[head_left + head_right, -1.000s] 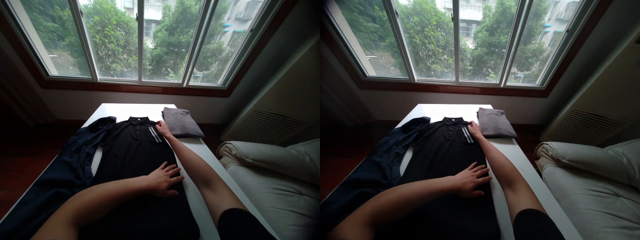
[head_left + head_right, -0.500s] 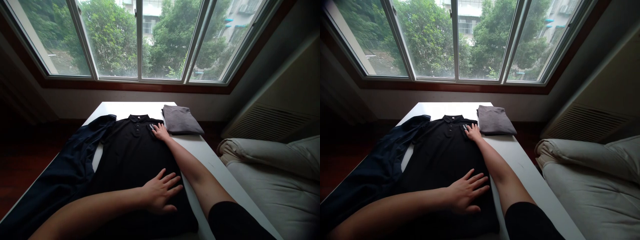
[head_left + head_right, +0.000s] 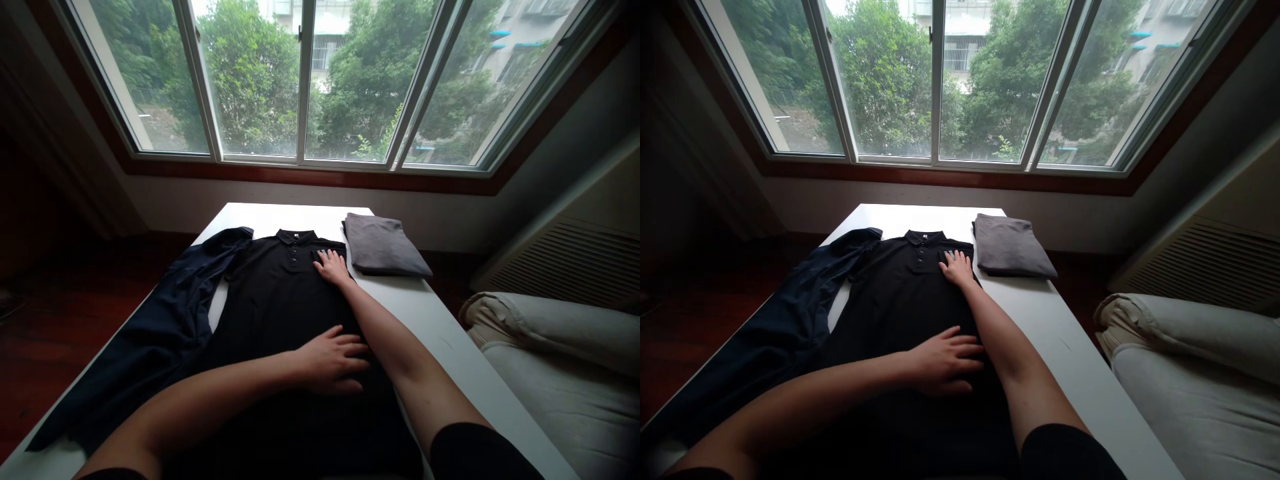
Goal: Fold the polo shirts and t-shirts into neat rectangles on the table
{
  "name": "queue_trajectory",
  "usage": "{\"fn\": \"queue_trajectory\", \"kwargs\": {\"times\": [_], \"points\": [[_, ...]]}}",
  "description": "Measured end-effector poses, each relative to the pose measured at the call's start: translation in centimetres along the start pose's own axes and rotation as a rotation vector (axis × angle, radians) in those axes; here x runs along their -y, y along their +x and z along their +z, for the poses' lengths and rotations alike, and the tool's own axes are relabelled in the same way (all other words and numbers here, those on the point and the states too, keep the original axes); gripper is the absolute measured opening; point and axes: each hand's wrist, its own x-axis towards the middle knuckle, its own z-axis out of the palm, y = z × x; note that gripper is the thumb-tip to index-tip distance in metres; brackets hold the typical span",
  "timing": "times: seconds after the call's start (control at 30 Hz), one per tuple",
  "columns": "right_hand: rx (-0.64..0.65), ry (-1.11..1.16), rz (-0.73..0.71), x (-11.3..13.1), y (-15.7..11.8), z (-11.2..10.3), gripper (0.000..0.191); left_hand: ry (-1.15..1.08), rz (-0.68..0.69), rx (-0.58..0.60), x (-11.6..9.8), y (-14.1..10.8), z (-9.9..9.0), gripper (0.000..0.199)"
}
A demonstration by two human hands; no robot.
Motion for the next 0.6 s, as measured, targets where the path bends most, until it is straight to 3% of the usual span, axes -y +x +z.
{"fn": "queue_trajectory", "kwargs": {"times": [0.07,0.17,0.27,0.33,0.43,0.6], "points": [[0.003,-0.001,0.003,-0.6,0.0,-0.1,0.069,0.038,-0.158,-0.114,3.2,-0.9,-2.2,0.048],[-0.003,-0.002,-0.002,-1.1,-0.1,-0.2,0.069,0.153,-0.498,-0.345,9.8,-3.6,-5.9,0.037],[-0.004,-0.004,0.000,-1.1,-0.3,-0.2,0.068,0.342,-0.898,-0.495,16.4,-8.0,-8.6,0.036],[-0.003,-0.004,0.007,-0.9,-0.4,-0.2,0.068,0.424,-1.143,-0.527,19.9,-11.3,-9.5,0.048],[-0.013,0.002,0.005,-0.9,-0.5,-0.3,0.068,0.385,-1.416,-0.461,23.1,-15.7,-10.0,0.058],[-0.009,0.005,0.010,-0.9,-0.6,-0.3,0.067,0.210,-1.556,-0.524,25.1,-19.0,-10.8,0.035]]}}
